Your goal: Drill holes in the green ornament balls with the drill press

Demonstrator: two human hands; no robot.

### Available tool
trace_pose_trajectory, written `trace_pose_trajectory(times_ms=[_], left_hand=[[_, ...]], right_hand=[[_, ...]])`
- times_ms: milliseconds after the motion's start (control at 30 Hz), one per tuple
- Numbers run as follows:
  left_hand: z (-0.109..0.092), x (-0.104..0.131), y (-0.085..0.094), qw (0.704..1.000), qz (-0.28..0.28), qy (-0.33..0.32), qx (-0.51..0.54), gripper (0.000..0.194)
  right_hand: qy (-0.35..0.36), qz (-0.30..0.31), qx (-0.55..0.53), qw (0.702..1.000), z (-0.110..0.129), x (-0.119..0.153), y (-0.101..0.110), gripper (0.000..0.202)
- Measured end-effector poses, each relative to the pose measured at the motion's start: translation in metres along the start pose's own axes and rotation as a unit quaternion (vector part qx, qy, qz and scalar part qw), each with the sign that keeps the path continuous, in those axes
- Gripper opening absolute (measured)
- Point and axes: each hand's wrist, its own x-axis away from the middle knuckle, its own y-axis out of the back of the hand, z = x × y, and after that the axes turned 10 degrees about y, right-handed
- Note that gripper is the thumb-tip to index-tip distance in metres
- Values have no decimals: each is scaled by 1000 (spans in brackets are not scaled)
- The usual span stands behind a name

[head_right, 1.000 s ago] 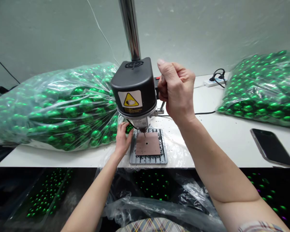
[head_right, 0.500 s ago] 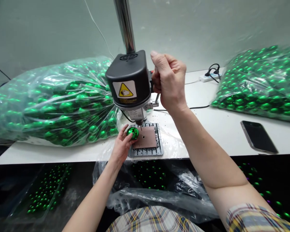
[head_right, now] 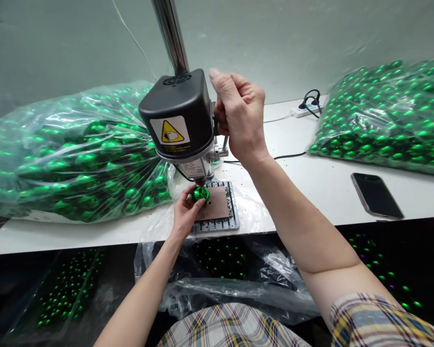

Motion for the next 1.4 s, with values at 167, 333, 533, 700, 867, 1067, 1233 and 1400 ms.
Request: trace_pose_trajectory(times_ms=[167, 333, 533, 700, 867, 1067, 1233, 1400], left_hand=[[2, -2, -2, 995, 9, -53, -83, 53], [5, 0, -3, 997, 25, -25, -65, 53], [12, -6, -1, 999, 27, -18, -18, 55], [16, -7, 0, 999, 38, -16, -28, 55], [18, -2, -2, 996, 29, -43, -74, 52], [18, 3, -4, 986, 29, -105, -124, 52], [16, 3, -5, 984, 28, -116, -130, 50], [12, 5, -8, 984, 25, -113, -132, 43]], right_hand=[[-3, -18, -12, 1000, 3, 0, -3, 65], [-5, -17, -17, 1000, 2, 0, -2, 64], [1, -34, -49, 998, 9, 2, -6, 65], [-26, -55, -45, 997, 19, 5, -12, 69], [-21, -52, -61, 997, 16, 3, -10, 67], [-2, -24, -31, 999, 8, 1, -5, 66], [4, -8, -12, 1000, 1, 1, -1, 61], [21, 0, -13, 1000, 2, 4, 1, 58]])
